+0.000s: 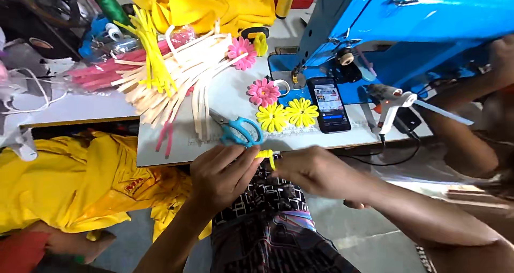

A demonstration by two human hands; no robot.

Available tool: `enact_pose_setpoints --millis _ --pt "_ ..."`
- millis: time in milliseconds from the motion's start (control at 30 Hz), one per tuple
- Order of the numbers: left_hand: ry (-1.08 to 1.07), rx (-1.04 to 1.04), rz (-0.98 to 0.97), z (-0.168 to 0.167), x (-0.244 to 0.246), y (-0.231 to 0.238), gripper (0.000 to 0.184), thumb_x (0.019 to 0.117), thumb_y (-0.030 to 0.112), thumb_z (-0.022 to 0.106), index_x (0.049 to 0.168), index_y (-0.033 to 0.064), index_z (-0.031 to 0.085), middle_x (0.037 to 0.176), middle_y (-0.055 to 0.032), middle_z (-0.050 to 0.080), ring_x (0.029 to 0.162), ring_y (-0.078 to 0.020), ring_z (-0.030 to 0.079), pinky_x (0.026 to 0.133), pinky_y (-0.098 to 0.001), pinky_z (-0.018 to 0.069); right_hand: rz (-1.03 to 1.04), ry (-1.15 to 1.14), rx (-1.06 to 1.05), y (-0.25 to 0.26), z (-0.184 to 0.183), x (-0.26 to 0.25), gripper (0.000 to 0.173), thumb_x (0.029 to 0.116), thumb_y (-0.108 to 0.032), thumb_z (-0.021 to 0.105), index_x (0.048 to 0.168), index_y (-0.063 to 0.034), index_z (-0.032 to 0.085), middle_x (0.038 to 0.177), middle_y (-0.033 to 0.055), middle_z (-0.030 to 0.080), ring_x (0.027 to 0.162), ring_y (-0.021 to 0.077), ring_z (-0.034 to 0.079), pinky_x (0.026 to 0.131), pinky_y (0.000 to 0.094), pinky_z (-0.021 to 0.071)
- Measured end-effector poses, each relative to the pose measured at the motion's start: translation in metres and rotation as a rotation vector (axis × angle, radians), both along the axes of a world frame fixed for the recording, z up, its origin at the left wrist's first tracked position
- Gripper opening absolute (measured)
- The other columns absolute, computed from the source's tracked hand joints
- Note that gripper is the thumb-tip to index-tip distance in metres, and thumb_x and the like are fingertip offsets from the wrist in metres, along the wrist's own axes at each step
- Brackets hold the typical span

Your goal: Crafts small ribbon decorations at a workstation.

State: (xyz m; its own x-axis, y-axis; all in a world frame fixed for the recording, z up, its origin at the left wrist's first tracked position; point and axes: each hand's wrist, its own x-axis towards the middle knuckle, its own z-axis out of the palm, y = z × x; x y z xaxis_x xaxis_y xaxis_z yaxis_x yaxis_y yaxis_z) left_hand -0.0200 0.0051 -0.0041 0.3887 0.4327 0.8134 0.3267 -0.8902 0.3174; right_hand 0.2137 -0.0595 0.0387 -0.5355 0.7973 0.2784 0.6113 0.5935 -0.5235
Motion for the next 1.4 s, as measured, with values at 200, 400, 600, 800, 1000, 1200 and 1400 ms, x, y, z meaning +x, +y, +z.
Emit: enact_pose_setpoints --millis 200,400,600,800,1000,1200,1400 --pt "0.001 -0.003 -0.053 -0.001 0.002 -0.005 0.019 0.0983 0.021 0.067 0.099 0.0061 0.079 0.079 -0.0073 0.068 0.070 -0.0138 0.059 0.063 -0.0240 0.0452 -0.037 -0.039 0.239 0.007 0.046 0.011 0.027 0.1042 -0.018 0.054 0.098 -0.0045 0.076 0.079 0.0015 0.069 0.070 0.0056 0.062 0.063 0.0201 0.0505" --pt "0.003 0.000 0.015 0.000 -0.002 0.000 0.019 0.0973 0.020 0.068 0.100 0.0061 0.079 0.079 -0.0074 0.067 0.071 -0.0141 0.060 0.063 -0.0239 0.0459 -0.016 -0.056 0.053 -0.003 0.007 -0.002 0.031 0.1073 -0.024 0.050 0.099 -0.0040 0.071 0.076 0.0064 0.067 0.067 0.0164 0.065 0.061 0.0313 0.0540" --pt "0.023 0.019 -0.039 0.004 -0.001 -0.004 0.019 0.0980 0.021 0.067 0.099 0.0057 0.079 0.078 -0.0078 0.067 0.069 -0.0151 0.059 0.061 -0.0252 0.0450 -0.006 -0.020 0.219 0.010 0.052 0.011 0.026 0.1033 -0.018 0.055 0.094 -0.0051 0.075 0.079 -0.0002 0.068 0.070 0.0029 0.061 0.062 0.0176 0.0499" --pt "-0.019 -0.031 0.000 0.004 -0.001 -0.001 0.018 0.0975 0.020 0.068 0.099 0.0060 0.079 0.080 -0.0076 0.068 0.074 -0.0135 0.062 0.066 -0.0239 0.0491 -0.026 0.115 -0.044 0.016 0.016 0.010 0.026 0.1036 -0.020 0.057 0.091 -0.0048 0.074 0.074 -0.0033 0.064 0.064 -0.0039 0.054 0.059 0.0122 0.0454" --pt "-0.227 -0.566 -0.101 0.009 0.014 -0.004 0.017 0.0983 0.013 0.065 0.101 -0.0006 0.074 0.084 -0.0003 0.066 0.071 0.0007 0.058 0.063 -0.0138 0.0490 -0.119 0.499 -0.321 0.003 0.001 0.017 0.036 0.1075 -0.033 0.051 0.108 -0.0041 0.072 0.076 -0.0102 0.064 0.065 -0.0081 0.055 0.060 0.0096 0.0472" --pt "-0.646 -1.339 -0.300 0.018 0.045 -0.008 0.020 0.1057 0.010 0.049 0.114 0.0055 0.067 0.098 -0.0053 0.076 0.098 -0.0142 0.071 0.093 -0.0331 0.0554 -0.263 0.557 -0.358 -0.006 -0.041 -0.029 0.034 0.1039 -0.026 0.059 0.123 0.0012 0.067 0.098 -0.0002 0.072 0.083 -0.0032 0.064 0.076 0.0164 0.0542" --pt "-0.687 -1.330 -0.279 0.017 0.045 -0.004 0.029 0.1085 0.012 0.042 0.126 0.0015 0.063 0.110 -0.0095 0.075 0.104 -0.0166 0.072 0.095 -0.0329 0.0557 -0.349 0.774 -0.479 -0.014 -0.046 -0.047 0.022 0.1055 -0.015 0.055 0.108 0.0004 0.070 0.073 -0.0084 0.069 0.057 -0.0060 0.058 0.054 0.0113 0.0484"
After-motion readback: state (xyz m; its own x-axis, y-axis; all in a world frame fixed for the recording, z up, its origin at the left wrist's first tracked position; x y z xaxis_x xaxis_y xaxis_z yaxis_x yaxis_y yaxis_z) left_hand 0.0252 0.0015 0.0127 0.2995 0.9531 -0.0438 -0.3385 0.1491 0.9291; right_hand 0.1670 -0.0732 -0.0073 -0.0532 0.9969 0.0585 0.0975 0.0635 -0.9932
